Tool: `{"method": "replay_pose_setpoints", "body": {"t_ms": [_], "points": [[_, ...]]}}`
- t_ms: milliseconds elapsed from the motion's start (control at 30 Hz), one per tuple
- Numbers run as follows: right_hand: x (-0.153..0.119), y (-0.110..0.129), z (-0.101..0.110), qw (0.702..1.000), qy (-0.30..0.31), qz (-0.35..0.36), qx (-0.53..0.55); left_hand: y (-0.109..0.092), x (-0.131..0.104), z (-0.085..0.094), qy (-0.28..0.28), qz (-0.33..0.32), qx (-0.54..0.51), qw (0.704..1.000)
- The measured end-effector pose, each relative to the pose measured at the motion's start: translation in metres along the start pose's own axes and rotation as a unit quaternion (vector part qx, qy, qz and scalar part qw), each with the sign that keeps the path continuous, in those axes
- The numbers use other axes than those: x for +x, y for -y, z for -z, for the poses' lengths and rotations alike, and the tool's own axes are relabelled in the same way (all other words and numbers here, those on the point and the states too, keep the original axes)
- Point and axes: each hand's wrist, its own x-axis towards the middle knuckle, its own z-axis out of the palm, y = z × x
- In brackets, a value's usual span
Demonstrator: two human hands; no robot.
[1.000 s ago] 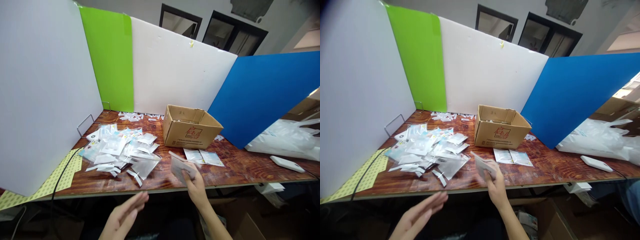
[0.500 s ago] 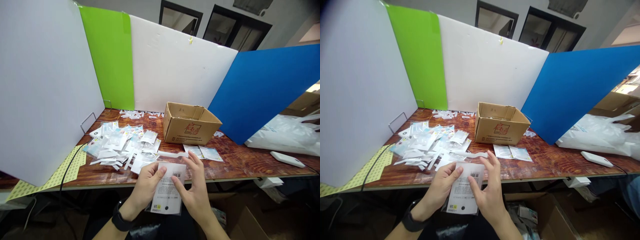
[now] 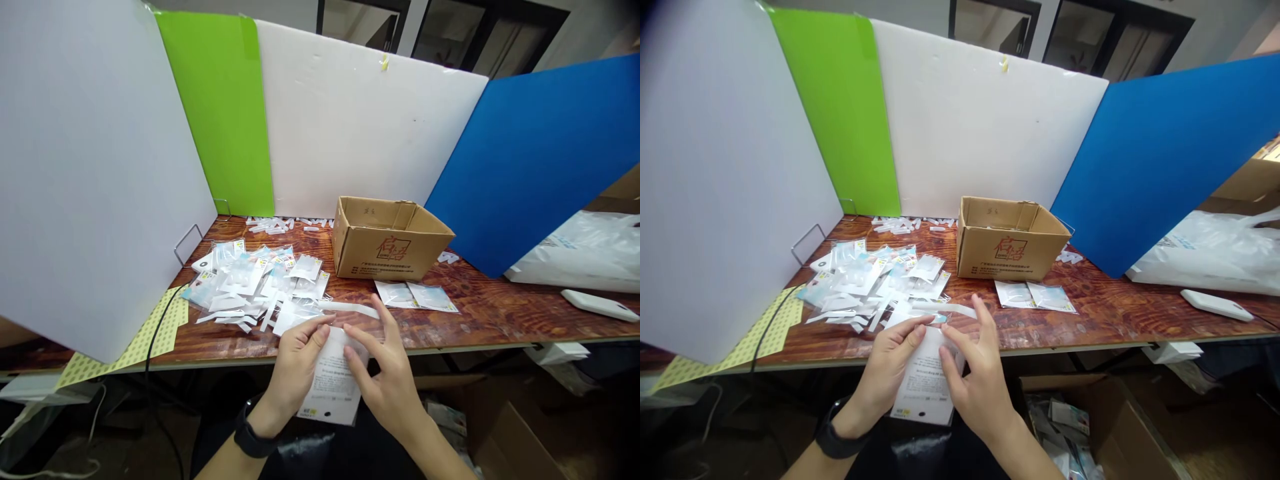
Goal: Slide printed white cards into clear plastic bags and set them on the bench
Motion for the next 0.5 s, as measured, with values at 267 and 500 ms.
{"method": "replay_pose_setpoints", "body": {"t_ms": [267,500], "points": [[0.024,0.021,0.002,0.991,-0.004,0.126,0.047,0.007,-0.016,0.001,0.018,-0.214,0.257,0.942],[0.040,0.027,0.020,0.987,0.060,0.131,0.066,0.011,-0.025,0.011,0.039,-0.317,0.392,0.863]]}}
